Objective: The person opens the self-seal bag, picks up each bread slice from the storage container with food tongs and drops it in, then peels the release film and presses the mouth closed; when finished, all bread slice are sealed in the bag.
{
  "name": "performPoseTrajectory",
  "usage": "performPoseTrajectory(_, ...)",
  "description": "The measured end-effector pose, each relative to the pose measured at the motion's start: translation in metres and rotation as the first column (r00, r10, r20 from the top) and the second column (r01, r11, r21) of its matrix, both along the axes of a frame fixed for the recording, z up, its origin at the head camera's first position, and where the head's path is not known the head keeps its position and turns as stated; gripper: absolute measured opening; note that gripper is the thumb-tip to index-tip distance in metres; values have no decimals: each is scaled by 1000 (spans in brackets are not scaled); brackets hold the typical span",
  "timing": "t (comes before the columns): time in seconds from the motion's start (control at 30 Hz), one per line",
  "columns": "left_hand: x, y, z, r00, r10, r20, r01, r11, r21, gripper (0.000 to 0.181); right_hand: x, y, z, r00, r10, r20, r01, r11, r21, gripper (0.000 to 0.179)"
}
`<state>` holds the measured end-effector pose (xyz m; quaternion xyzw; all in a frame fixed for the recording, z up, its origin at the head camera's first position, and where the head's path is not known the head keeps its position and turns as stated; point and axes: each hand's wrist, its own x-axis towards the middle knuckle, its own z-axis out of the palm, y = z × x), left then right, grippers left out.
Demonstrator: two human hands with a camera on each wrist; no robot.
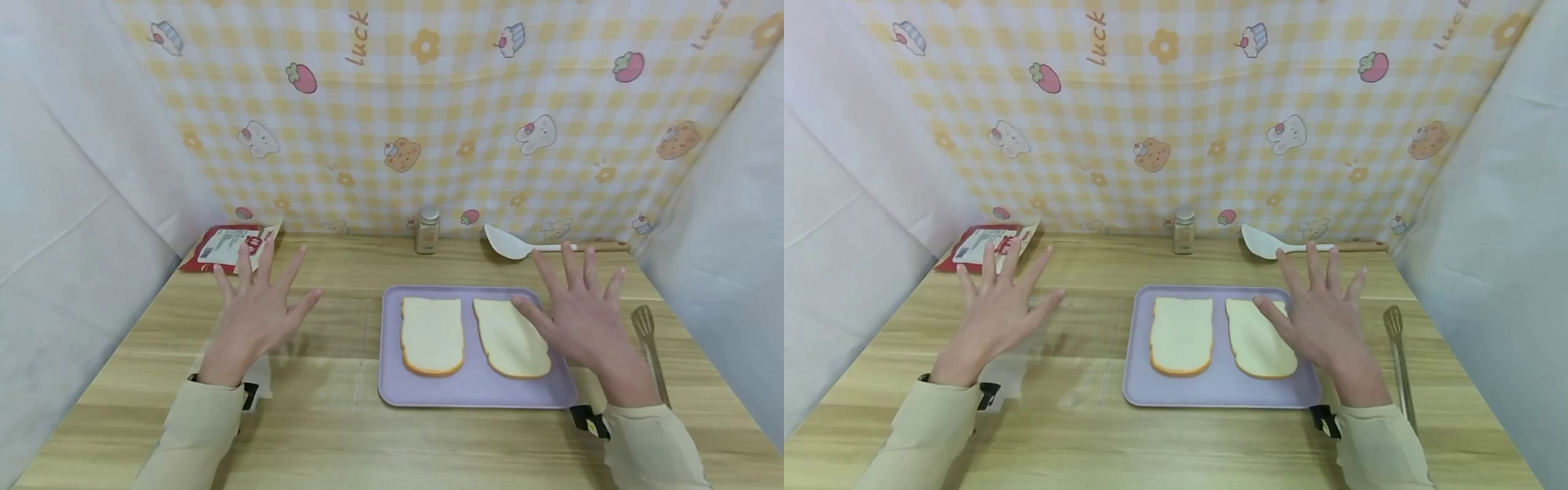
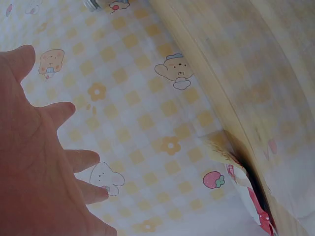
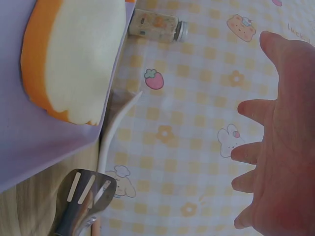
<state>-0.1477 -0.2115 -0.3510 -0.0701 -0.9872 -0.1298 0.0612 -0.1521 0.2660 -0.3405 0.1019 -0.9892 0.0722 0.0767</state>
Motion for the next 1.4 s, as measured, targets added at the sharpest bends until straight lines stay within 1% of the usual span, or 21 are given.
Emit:
performPoseTrajectory(0.1,1,-2,0,1000,0,18,0,1000,-3,81,1,-3,1,1000,20,-7,-20,1000,-6,86)
performPoseTrajectory(0.17,2,-3,1,999,-6,41,7,1000,-8,83,3,-9,5,998,55,-21,-55,998,-20,86)
performPoseTrajectory(0.23,2,-4,3,996,-28,85,30,999,-15,86,7,-20,9,994,103,-49,-106,992,-63,84)
performPoseTrajectory(0.3,2,-4,4,988,-62,144,63,998,0,87,12,-40,9,980,162,-114,-175,978,-114,76)
performPoseTrajectory(0.33,3,-5,4,981,-81,177,80,997,12,86,14,-52,8,968,199,-153,-219,968,-125,71)
performPoseTrajectory(0.37,3,-5,3,972,-103,210,100,995,24,86,17,-65,6,956,236,-176,-261,955,-140,65)
performPoseTrajectory(0.4,4,-5,2,963,-125,238,121,992,34,85,19,-80,3,944,273,-186,-301,943,-142,59)
performPoseTrajectory(0.47,6,-8,0,946,-156,283,150,988,44,82,24,-111,-4,912,366,-183,-390,913,-116,51)
performPoseTrajectory(0.5,7,-10,-2,941,-169,293,165,986,40,81,25,-125,-7,895,418,-154,-434,895,-98,49)
performPoseTrajectory(0.57,9,-13,-6,934,-189,303,190,981,26,80,29,-150,-13,861,505,-62,-507,861,-42,49)
performPoseTrajectory(0.67,11,-18,-11,927,-217,306,222,975,16,76,32,-175,-21,805,592,41,-594,802,63,48)
performPoseTrajectory(0.7,11,-19,-13,924,-223,309,230,973,17,75,33,-180,-24,792,607,72,-611,787,86,48)
performPoseTrajectory(0.77,12,-21,-17,917,-235,321,243,970,17,74,34,-189,-31,772,624,118,-635,764,114,47)
performPoseTrajectory(0.83,13,-23,-20,910,-243,335,255,967,10,74,35,-196,-37,761,631,154,-647,754,110,48)
performPoseTrajectory(0.9,14,-26,-24,907,-239,348,254,967,0,74,36,-202,-42,755,627,194,-650,754,93,49)
performPoseTrajectory(1.03,12,-25,-31,903,-234,361,260,965,-25,72,35,-211,-50,749,606,267,-642,763,71,54)
performPoseTrajectory(1.17,14,-25,-36,904,-227,362,257,966,-37,69,37,-218,-52,737,591,328,-644,761,75,60)
performPoseTrajectory(1.27,15,-25,-37,908,-233,347,261,965,-34,67,38,-220,-52,736,582,346,-642,762,83,62)
performPoseTrajectory(1.4,15,-24,-36,912,-244,330,269,963,-29,64,38,-220,-53,739,585,334,-641,763,81,62)
